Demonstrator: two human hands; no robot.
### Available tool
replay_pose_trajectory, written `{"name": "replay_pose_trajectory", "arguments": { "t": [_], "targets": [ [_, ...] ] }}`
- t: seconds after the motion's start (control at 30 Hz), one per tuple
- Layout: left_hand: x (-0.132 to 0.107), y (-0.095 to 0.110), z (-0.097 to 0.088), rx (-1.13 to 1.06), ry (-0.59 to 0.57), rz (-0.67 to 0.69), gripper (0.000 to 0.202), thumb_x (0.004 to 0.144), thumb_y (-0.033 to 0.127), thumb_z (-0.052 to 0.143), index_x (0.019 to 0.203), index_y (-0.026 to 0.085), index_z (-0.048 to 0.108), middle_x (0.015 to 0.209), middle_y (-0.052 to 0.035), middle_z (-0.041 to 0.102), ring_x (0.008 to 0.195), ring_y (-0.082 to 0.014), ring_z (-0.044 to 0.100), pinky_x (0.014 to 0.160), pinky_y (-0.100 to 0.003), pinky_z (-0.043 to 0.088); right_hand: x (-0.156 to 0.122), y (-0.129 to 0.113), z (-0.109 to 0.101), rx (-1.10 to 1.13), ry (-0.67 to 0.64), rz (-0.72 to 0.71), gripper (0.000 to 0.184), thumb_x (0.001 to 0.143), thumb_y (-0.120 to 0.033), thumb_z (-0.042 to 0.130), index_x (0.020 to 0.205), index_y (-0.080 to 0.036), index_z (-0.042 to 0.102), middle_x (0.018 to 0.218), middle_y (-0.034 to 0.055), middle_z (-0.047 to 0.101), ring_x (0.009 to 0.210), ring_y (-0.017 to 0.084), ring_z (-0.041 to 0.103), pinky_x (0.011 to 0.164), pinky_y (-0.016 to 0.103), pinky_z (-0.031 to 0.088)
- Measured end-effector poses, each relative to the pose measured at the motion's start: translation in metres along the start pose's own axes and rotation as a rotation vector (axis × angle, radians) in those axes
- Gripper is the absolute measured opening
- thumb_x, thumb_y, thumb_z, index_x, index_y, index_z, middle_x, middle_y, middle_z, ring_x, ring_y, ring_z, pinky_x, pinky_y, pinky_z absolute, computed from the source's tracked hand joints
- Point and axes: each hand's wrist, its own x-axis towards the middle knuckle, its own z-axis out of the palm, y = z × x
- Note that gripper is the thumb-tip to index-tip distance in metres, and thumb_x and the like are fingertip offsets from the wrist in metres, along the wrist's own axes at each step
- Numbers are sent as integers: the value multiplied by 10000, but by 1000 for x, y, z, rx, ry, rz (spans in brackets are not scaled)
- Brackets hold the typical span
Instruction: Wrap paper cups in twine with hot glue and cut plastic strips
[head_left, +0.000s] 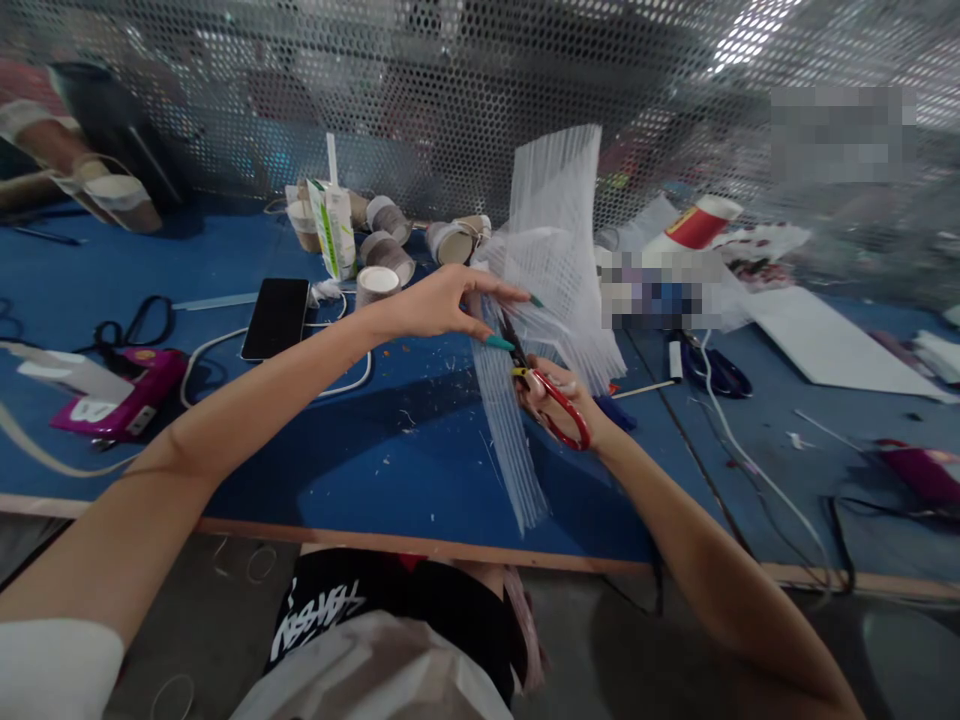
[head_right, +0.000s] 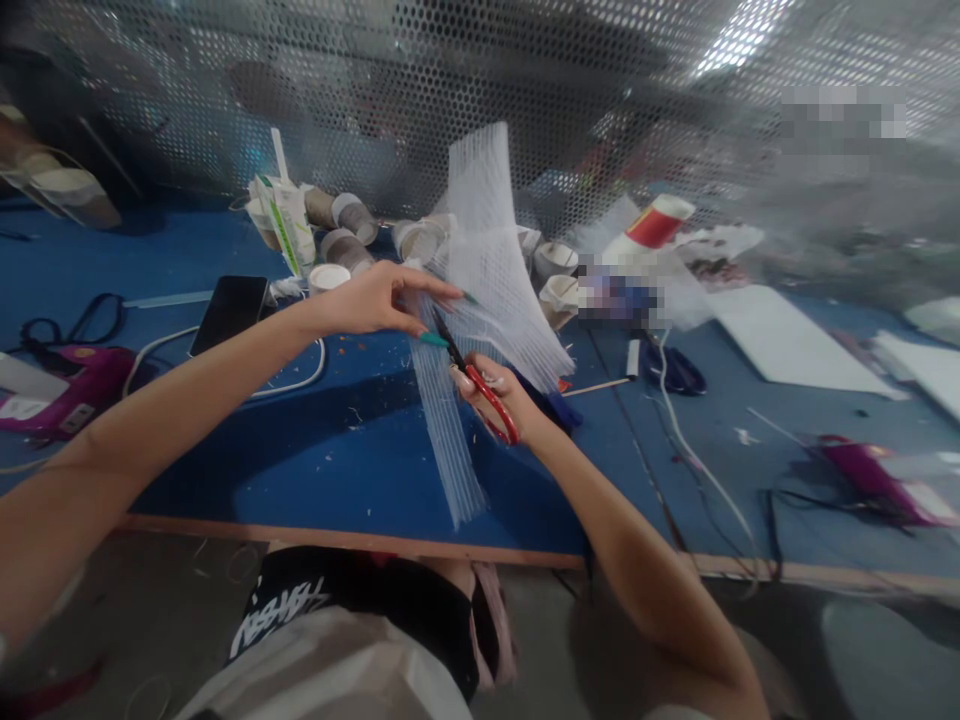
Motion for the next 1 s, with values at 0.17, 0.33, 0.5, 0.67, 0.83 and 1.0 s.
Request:
{"name": "replay_pose_trajectory", "arguments": {
  "t": [0.17, 0.33, 0.5, 0.67, 0.83, 1.0],
  "targets": [
    [-1, 3, 2, -34, -24, -12, 613, 705, 213, 725, 1292, 210, 549, 1330, -132, 567, 800, -144, 675, 722, -275, 553, -1, -1, 0, -32, -56, -89, 398, 723, -522, 684, 726, -208, 439, 622, -57, 431, 494, 58, 371, 418, 200, 284],
    [-2, 9, 4, -87, -94, -8, 647, 694, 252, 729, 1309, 225, 530, 1401, -136, 498, 772, -134, 676, 681, -254, 547, -1, 2, -1, -80, -69, -89, 404, 764, -589, 606, 796, -212, 463, 627, -61, 445, 473, 59, 377, 411, 201, 304],
    [-2, 10, 6, -100, -123, -11, 681, 677, 272, 739, 1321, 230, 519, 1427, -153, 464, 733, -124, 667, 664, -258, 544, -2, -1, 3, -129, -19, -117, 412, 746, -592, 615, 768, -213, 454, 635, -45, 436, 499, 75, 372, 418, 226, 309],
    [-2, 10, 7, -101, -114, -3, 701, 674, 303, 744, 1330, 235, 506, 1443, -145, 443, 775, -139, 673, 679, -260, 546, -2, -7, 9, -126, -7, -114, 394, 743, -509, 655, 702, -222, 388, 584, -64, 364, 457, 67, 299, 379, 232, 231],
    [-1, 9, 5, -45, -65, 36, 676, 660, 339, 755, 1293, 236, 541, 1420, -111, 475, 1068, -241, 623, 816, -306, 537, -1, -9, 11, -55, -14, -104, 429, 719, -478, 679, 648, -220, 343, 558, -79, 306, 435, 51, 237, 373, 228, 163],
    [-1, 9, -2, 27, -30, 78, 665, 637, 369, 779, 1252, 219, 574, 1341, -107, 549, 1245, -292, 496, 979, -376, 455, -1, -15, 13, -57, 1, -70, 452, 692, -490, 691, 633, -224, 331, 546, -82, 277, 425, 46, 209, 376, 231, 137]
  ]
}}
